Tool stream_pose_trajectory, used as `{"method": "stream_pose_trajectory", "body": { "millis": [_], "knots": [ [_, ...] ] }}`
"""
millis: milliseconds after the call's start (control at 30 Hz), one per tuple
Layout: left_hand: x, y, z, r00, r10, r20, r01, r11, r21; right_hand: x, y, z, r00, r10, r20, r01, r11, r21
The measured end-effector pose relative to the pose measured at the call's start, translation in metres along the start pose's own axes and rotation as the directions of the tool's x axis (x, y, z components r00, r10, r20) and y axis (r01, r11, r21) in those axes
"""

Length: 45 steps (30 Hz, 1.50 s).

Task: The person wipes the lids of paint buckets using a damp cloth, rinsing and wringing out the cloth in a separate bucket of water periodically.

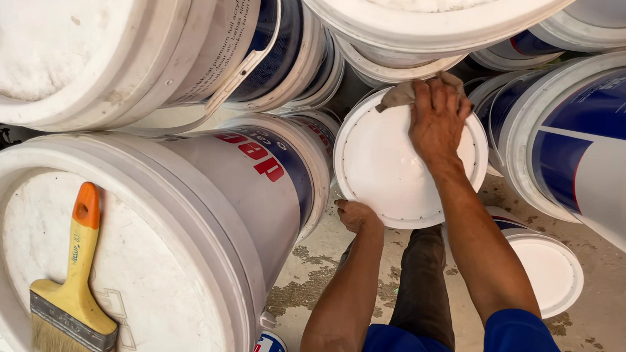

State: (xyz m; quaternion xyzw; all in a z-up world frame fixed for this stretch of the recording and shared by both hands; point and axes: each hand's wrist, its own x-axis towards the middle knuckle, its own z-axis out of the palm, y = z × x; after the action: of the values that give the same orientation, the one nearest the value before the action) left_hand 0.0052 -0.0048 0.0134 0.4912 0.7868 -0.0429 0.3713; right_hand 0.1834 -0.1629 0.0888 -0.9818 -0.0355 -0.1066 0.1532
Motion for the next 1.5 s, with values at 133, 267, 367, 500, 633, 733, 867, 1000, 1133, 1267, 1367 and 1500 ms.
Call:
{"method": "stream_pose_trajectory", "body": {
  "millis": [133, 267, 367, 500, 633, 733, 867, 1000, 1133, 1267, 1367, 1500],
  "knots": [
    [-0.021, 0.011, -0.004, 0.997, 0.048, -0.068, -0.052, 0.997, -0.064, -0.049, 0.019, -0.032, 0.99, 0.138, -0.004, -0.138, 0.988, -0.067],
    [-0.029, 0.021, -0.007, 0.993, 0.089, -0.083, -0.094, 0.994, -0.054, -0.138, -0.015, -0.046, 0.874, 0.481, -0.068, -0.484, 0.875, -0.031],
    [-0.011, 0.005, -0.003, 0.991, 0.108, -0.083, -0.114, 0.99, -0.077, -0.196, -0.067, -0.048, 0.772, 0.635, -0.005, -0.627, 0.764, 0.155],
    [-0.033, 0.018, -0.013, 0.988, 0.152, -0.03, -0.152, 0.988, -0.007, -0.212, -0.085, -0.038, 0.749, 0.663, 0.005, -0.644, 0.725, 0.244],
    [-0.029, 0.022, -0.005, 0.983, 0.171, -0.062, -0.172, 0.985, -0.011, -0.163, -0.026, -0.025, 0.807, 0.587, -0.067, -0.585, 0.81, 0.043],
    [-0.022, 0.014, -0.006, 0.99, 0.133, -0.034, -0.134, 0.991, -0.01, -0.11, 0.021, -0.026, 0.939, 0.336, -0.071, -0.34, 0.939, -0.049],
    [-0.039, 0.024, -0.01, 0.994, 0.105, -0.016, -0.105, 0.991, -0.079, -0.066, 0.047, -0.018, 0.998, 0.058, 0.038, -0.059, 0.997, 0.041],
    [-0.019, 0.014, -0.002, 0.996, 0.085, 0.029, -0.084, 0.995, -0.054, -0.116, 0.022, -0.031, 0.964, 0.258, -0.062, -0.261, 0.964, -0.052],
    [-0.003, 0.007, 0.005, 0.996, 0.088, 0.031, -0.086, 0.995, -0.043, -0.209, -0.062, -0.065, 0.884, 0.463, -0.062, -0.457, 0.884, 0.095],
    [0.045, -0.012, 0.02, 0.979, 0.172, 0.105, -0.167, 0.984, -0.053, -0.248, -0.108, -0.055, 0.921, 0.388, 0.024, -0.387, 0.911, 0.143],
    [-0.071, 0.044, -0.033, 0.919, 0.287, 0.27, -0.29, 0.957, -0.028, -0.235, -0.108, -0.074, 0.914, 0.34, 0.221, -0.372, 0.92, 0.121],
    [-0.011, 0.018, -0.044, 0.783, 0.418, 0.461, -0.431, 0.899, -0.083, -0.211, -0.065, -0.114, 0.831, 0.374, 0.411, -0.454, 0.884, 0.112]
  ]
}}
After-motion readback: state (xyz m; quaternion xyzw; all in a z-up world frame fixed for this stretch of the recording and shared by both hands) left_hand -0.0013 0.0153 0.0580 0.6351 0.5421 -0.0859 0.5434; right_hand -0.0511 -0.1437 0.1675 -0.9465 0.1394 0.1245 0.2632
